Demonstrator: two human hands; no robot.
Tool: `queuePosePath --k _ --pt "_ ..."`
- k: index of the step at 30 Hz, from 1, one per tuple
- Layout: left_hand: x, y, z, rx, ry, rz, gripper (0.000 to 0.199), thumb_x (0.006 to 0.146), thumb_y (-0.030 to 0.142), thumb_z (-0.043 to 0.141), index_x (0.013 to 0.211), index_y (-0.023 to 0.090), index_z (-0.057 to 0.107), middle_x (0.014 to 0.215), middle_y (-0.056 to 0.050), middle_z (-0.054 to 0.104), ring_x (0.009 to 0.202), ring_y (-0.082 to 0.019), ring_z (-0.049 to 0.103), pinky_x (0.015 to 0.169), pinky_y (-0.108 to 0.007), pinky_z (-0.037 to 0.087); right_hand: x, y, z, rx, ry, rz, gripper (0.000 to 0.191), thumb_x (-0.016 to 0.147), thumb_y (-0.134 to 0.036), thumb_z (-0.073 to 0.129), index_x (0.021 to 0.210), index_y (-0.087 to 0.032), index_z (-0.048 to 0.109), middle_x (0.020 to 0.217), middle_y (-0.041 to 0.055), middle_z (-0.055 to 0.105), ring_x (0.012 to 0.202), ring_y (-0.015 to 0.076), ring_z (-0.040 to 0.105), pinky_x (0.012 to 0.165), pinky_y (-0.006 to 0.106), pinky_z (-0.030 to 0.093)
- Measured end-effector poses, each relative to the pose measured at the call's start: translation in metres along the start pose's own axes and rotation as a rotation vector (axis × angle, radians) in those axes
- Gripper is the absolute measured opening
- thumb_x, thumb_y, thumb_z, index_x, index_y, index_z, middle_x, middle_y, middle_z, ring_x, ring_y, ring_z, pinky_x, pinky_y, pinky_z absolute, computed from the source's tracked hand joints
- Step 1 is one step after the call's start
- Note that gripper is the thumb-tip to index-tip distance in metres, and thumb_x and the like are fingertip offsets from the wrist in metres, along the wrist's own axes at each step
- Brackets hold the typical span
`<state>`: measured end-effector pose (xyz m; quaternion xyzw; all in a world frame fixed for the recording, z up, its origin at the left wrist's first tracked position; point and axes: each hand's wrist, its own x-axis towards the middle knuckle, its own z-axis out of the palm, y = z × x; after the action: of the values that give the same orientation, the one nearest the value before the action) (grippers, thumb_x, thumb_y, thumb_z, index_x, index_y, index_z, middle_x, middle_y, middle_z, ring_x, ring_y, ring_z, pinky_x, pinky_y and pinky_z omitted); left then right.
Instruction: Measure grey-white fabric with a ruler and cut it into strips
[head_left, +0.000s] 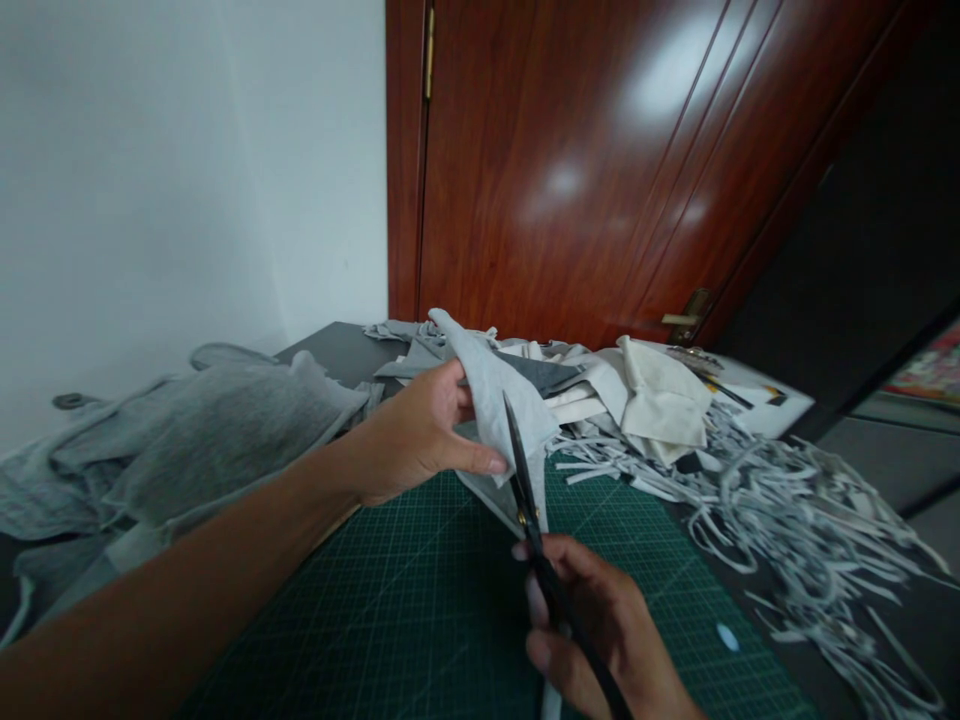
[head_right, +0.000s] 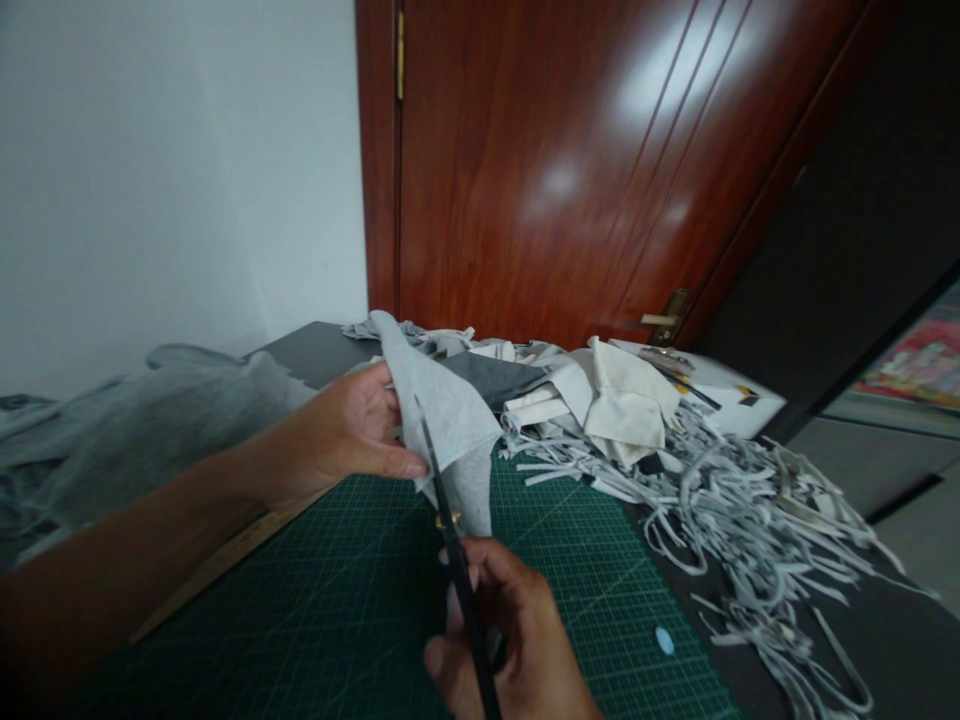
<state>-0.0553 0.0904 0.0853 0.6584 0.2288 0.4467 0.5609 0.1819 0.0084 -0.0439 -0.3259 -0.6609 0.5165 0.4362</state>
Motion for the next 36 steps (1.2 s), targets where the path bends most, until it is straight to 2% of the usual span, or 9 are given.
queuePosePath --k 3,6,10,15,23,27,31,36 --pt "0.002 -0.004 -0.002 -0.004 -0.007 0.027 0.066 0.066 0.007 0.096 0.123 0.019 0.065 0.116 -0.008 0.078 0.107 -0.029 0.076 0.085 -0.036 0.064 0.0 -0.001 0.0 -0.009 -0.034 0.016 0.044 0.086 -0.041 0.083 0.123 -0.023 0.07 0.079 -0.0037 0.052 0.065 0.0143 0.045 0.059 0.027 0.037" --pt "0.003 -0.007 -0.002 -0.027 0.0 0.033 0.067 0.066 0.005 0.096 0.123 0.017 0.063 0.117 -0.01 0.077 0.103 -0.027 0.077 0.082 -0.036 0.064 0.0 -0.002 0.003 0.017 0.011 0.014 0.042 0.084 -0.047 0.084 0.117 -0.023 0.072 0.077 -0.0045 0.05 0.062 0.0136 0.043 0.056 0.026 0.034" --pt "0.004 -0.007 0.001 -0.037 0.048 0.055 0.067 0.063 0.003 0.096 0.12 0.015 0.063 0.119 -0.011 0.075 0.108 -0.027 0.074 0.088 -0.037 0.063 0.002 -0.001 0.008 0.048 0.042 0.018 0.045 0.083 -0.057 0.086 0.11 -0.023 0.074 0.075 -0.0052 0.048 0.061 0.0126 0.038 0.055 0.026 0.03" --pt "0.003 -0.005 0.006 -0.022 0.065 0.041 0.068 0.065 0.004 0.094 0.125 0.017 0.063 0.129 -0.011 0.071 0.112 -0.027 0.071 0.084 -0.035 0.062 0.004 0.001 0.007 0.104 0.053 0.012 0.055 0.081 -0.069 0.087 0.111 -0.024 0.076 0.075 -0.006 0.048 0.06 0.0116 0.033 0.054 0.026 0.028" --pt "0.0 -0.008 0.012 -0.104 0.063 0.008 0.07 0.065 0.002 0.092 0.127 0.016 0.063 0.135 -0.013 0.07 0.11 -0.025 0.07 0.086 -0.034 0.059 0.003 -0.001 0.006 0.145 0.063 -0.035 0.052 0.083 -0.063 0.09 0.116 -0.025 0.077 0.074 -0.0062 0.05 0.061 0.0112 0.035 0.056 0.025 0.032" --pt "-0.001 -0.011 0.014 -0.145 0.056 -0.009 0.068 0.066 0.001 0.092 0.126 0.016 0.063 0.131 -0.01 0.072 0.107 -0.023 0.071 0.088 -0.032 0.057 0.005 0.001 0.006 0.15 0.07 -0.043 0.053 0.083 -0.061 0.091 0.118 -0.024 0.076 0.074 -0.0058 0.05 0.06 0.0113 0.036 0.056 0.025 0.033" --pt "0.0 -0.014 0.016 -0.238 0.065 -0.012 0.075 0.064 0.0 0.092 0.13 0.018 0.061 0.117 -0.007 0.075 0.103 -0.022 0.072 0.09 -0.032 0.056 0.005 0.0 0.005 0.161 0.058 -0.011 0.054 0.082 -0.061 0.092 0.118 -0.024 0.075 0.075 -0.0057 0.051 0.061 0.0114 0.038 0.055 0.025 0.033" --pt "0.0 -0.014 0.016 -0.288 0.054 -0.013 0.069 0.067 -0.002 0.09 0.127 0.018 0.061 0.106 -0.004 0.075 0.096 -0.019 0.071 0.086 -0.03 0.057 0.003 -0.004 0.005 0.144 0.059 -0.022 0.048 0.086 -0.057 0.091 0.118 -0.025 0.075 0.076 -0.0052 0.052 0.064 0.0119 0.039 0.058 0.025 0.034"
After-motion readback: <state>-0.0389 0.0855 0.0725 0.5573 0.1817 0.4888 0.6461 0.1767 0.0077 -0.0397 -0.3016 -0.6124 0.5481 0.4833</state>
